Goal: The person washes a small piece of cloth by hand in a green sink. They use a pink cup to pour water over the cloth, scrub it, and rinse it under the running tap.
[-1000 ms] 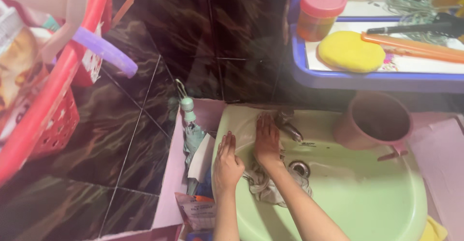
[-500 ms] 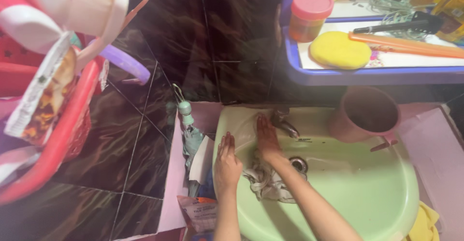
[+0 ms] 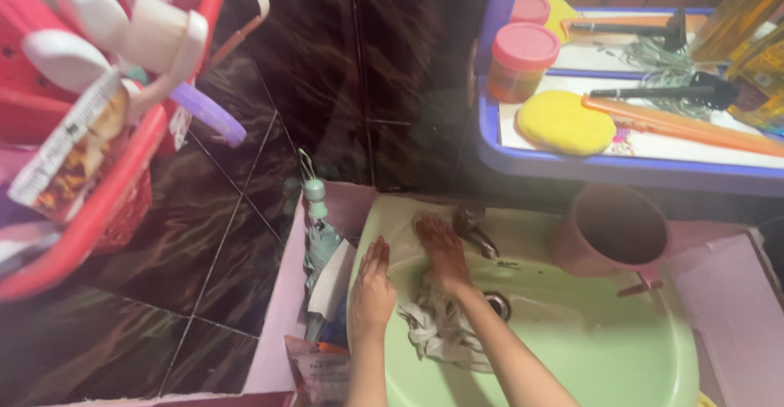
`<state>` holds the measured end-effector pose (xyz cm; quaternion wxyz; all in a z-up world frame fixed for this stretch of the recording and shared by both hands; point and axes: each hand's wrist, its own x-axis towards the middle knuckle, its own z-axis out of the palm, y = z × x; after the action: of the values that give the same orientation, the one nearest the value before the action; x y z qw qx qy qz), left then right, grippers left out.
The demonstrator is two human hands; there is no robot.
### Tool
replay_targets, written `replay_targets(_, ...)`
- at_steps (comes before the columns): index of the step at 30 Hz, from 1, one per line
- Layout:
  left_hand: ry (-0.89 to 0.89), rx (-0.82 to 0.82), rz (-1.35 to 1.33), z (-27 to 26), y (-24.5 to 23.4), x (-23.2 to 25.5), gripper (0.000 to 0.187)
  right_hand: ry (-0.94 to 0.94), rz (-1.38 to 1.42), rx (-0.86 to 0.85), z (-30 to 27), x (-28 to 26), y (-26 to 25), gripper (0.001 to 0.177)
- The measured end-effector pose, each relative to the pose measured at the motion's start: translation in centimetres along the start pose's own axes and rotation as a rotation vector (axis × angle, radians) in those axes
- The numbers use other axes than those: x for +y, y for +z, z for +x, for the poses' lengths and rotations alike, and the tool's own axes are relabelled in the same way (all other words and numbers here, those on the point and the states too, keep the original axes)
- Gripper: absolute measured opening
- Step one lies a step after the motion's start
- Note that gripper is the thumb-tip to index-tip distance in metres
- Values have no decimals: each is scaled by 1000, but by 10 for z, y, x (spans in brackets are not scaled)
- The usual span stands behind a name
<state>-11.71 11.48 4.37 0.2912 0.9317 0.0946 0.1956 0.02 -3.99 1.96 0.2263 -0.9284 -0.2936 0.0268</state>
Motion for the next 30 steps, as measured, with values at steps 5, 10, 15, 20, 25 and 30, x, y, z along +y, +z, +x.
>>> replay_targets(5,-66,-42,3,1,-9,9,52,-163,90,115,-9,5,-9,88)
replay_targets(10,-57,-51,6,3,-10,9,51,-75,185,225,-6,11,2,71)
replay_targets(15,-84,-42,-17,3,-13,13,51,82,69,437,20,-15,26,76)
replay_targets(20,-60,-36,5,6,-11,9,51,-174,11,243,19,-45,15,68)
replay_targets(25,0,-4,11,1,-6,2,51,-300,29,53,22,-23,-23,86)
replay_targets(30,-3,-6,2,2,-6,2,54,-70,21,363,39,-8,12,87)
